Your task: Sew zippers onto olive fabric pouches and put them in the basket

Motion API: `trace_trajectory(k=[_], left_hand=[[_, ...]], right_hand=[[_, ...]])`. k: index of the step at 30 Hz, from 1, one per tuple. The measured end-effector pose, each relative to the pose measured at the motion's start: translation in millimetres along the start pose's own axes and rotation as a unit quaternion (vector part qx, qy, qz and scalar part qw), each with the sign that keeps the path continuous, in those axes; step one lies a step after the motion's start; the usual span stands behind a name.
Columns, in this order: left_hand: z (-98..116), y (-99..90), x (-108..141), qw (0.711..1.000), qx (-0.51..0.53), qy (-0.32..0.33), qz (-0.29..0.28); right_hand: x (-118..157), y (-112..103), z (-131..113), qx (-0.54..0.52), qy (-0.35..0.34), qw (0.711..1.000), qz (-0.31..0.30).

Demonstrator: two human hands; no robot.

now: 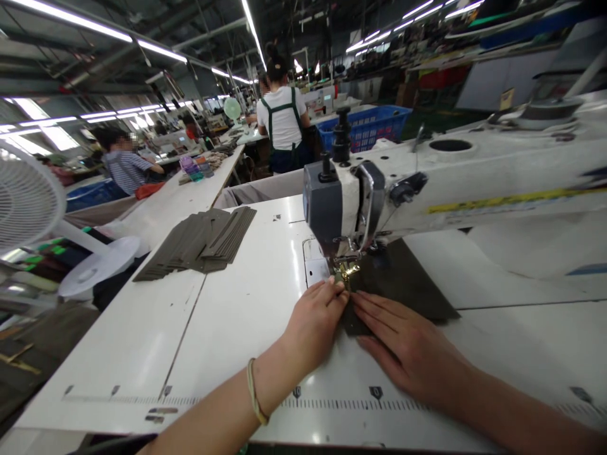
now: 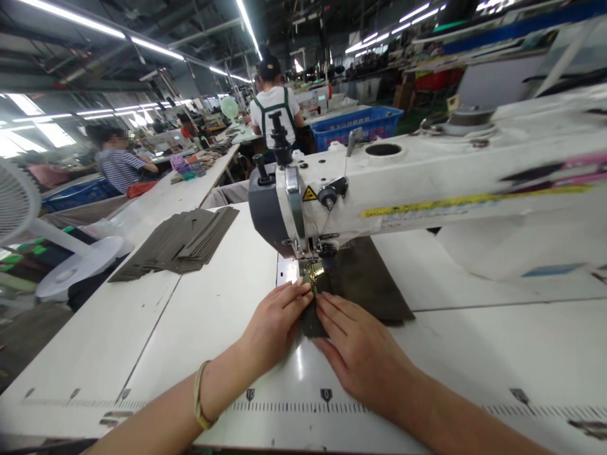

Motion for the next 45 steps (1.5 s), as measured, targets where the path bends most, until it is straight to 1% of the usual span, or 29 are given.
trace_trajectory(k=[3, 5, 7, 10, 12, 14, 17, 19, 23, 28, 32, 35, 37, 41, 45], left_hand=[[2.4, 2.0, 0.8, 1.0, 0.003, -0.003, -0.005], [4.3, 2.4, -0.5, 1.0, -0.003, -0.001, -0.009], [6.2, 2.7, -2.0, 1.0, -0.014, 0.004, -0.013], [7.2, 3.3, -2.7, 0.999, -0.03, 0.009, -0.016], [5.0, 3.7, -2.1, 0.999, -0.034, 0.005, -0.019], [2.0, 3.7, -1.3, 0.999, -0.033, 0.003, -0.028], [-2.1, 3.0, -1.1, 0.999, -0.023, 0.011, -0.046], [-4.0, 2.2, -1.5, 0.998, -0.011, 0.019, -0.051], [-3.7, 1.0, -3.9, 0.999, 0.001, 0.035, -0.041], [-1.7, 2.2, -8.3, 0.998, -0.027, 0.047, -0.044], [-2.8, 2.6, -8.8, 0.997, -0.03, 0.054, -0.04], [-4.4, 4.0, -8.0, 0.997, -0.032, 0.05, -0.04], [-5.0, 3.9, -8.1, 0.998, -0.033, 0.044, -0.041], [-6.5, 4.5, -8.6, 0.997, -0.035, 0.026, -0.06], [-5.9, 5.6, -7.9, 0.996, -0.04, 0.034, -0.07]], right_hand=[[3.1, -2.9, -5.3, -0.019, -0.007, 1.0, 0.004], [-1.9, -6.3, -2.3, -0.035, 0.001, 0.999, 0.004], [-11.6, -8.3, 7.9, -0.07, 0.028, 0.997, -0.008], [-29.1, -4.7, 33.8, -0.109, 0.083, 0.99, -0.018], [-37.5, 3.2, 48.1, -0.09, 0.096, 0.991, -0.008], [-40.2, 15.1, 54.8, -0.046, 0.091, 0.995, 0.006], [-35.9, 32.4, 57.4, 0.013, 0.109, 0.994, 0.01], [-32.4, 37.5, 55.1, 0.031, 0.126, 0.992, 0.005], [-33.2, 36.9, 50.6, 0.031, 0.138, 0.99, -0.02], [-40.3, 36.5, 58.4, 0.016, 0.146, 0.988, -0.048], [-45.9, 35.0, 69.4, 0.012, 0.164, 0.986, -0.035], [-49.0, 32.9, 78.5, 0.033, 0.182, 0.983, -0.015], [-50.6, 33.9, 84.0, 0.044, 0.191, 0.98, -0.013], [-54.7, 38.4, 90.7, 0.042, 0.197, 0.979, -0.031], [-57.1, 41.7, 96.5, 0.047, 0.218, 0.973, -0.052]])
Point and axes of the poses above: each hand's wrist, its own x-axis away from the middle knuckle, its own y-axis out of the palm, z = x × y, the point moved 10 cm from there along -x, towards the middle knuckle, and after that the axes turned 10 degrees about y, right-handed, at the moved point
